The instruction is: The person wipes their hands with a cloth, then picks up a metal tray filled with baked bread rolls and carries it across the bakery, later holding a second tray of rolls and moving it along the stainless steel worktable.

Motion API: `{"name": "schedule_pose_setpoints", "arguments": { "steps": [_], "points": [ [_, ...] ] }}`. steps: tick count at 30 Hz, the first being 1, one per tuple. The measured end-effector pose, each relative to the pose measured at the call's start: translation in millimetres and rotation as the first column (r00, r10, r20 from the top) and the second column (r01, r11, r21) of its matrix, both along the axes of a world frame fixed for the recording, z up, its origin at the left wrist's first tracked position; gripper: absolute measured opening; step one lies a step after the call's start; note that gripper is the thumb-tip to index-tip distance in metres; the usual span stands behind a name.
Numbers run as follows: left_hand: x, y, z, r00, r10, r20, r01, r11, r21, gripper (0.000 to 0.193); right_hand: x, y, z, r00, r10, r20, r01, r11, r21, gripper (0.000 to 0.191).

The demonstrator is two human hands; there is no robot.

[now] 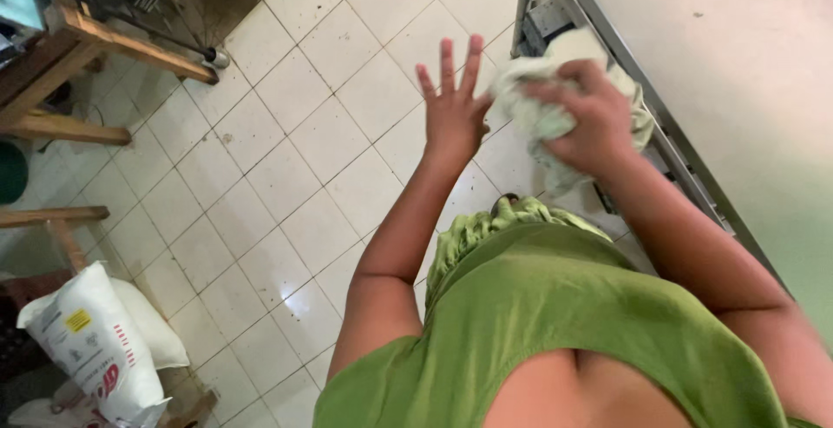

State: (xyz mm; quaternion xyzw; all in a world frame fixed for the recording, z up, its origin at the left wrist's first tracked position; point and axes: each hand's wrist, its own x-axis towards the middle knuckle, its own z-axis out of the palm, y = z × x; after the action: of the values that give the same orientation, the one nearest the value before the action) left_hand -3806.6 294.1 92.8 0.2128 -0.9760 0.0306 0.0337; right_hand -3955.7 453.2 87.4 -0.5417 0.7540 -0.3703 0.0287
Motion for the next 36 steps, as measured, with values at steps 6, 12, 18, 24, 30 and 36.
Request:
{"name": "schedule_pose_setpoints", "arguments": {
  "steps": [6,12,18,24,30,36],
  "points": [
    [-2,-3,-20,0.969,-0.178,-0.17,0.122,0.947,-0.297,0.07,-9,-22,-9,0.985,0.08,-0.151,-0.077,0.997,0.028,0.048],
    [-10,-19,-5,0.692,0.184,-0.699,0.555,0.483,0.677,0.102,-20,-2,-3,0.998,-0.059,0.033,0.063,0.987,-0.148,0.054],
    [-33,15,-6,0.622,0.552,-0.556,0.779,-0.365,0.509,0.117,-11,-29,-13,0.964,-0.09,0.249,0.126,0.983,-0.132,0.06],
    [-29,0,1,0.597,0.623,-0.506,0.793,-0.362,0.49,0.118,-12,-9,1,0.943,0.005,0.333,0.062,0.98,-0.191,0.055],
    [-36,34,-7,0.559,0.543,-0.626,0.827,-0.31,0.47,0.114,-7,-27,21,0.919,-0.262,0.293,0.247,0.965,0.088,0.054],
    [-30,16,-10,0.584,0.562,-0.586,0.81,-0.366,0.458,0.119,0,-2,20,0.939,-0.135,0.317,0.068,0.975,0.213,0.058]
  ]
}}
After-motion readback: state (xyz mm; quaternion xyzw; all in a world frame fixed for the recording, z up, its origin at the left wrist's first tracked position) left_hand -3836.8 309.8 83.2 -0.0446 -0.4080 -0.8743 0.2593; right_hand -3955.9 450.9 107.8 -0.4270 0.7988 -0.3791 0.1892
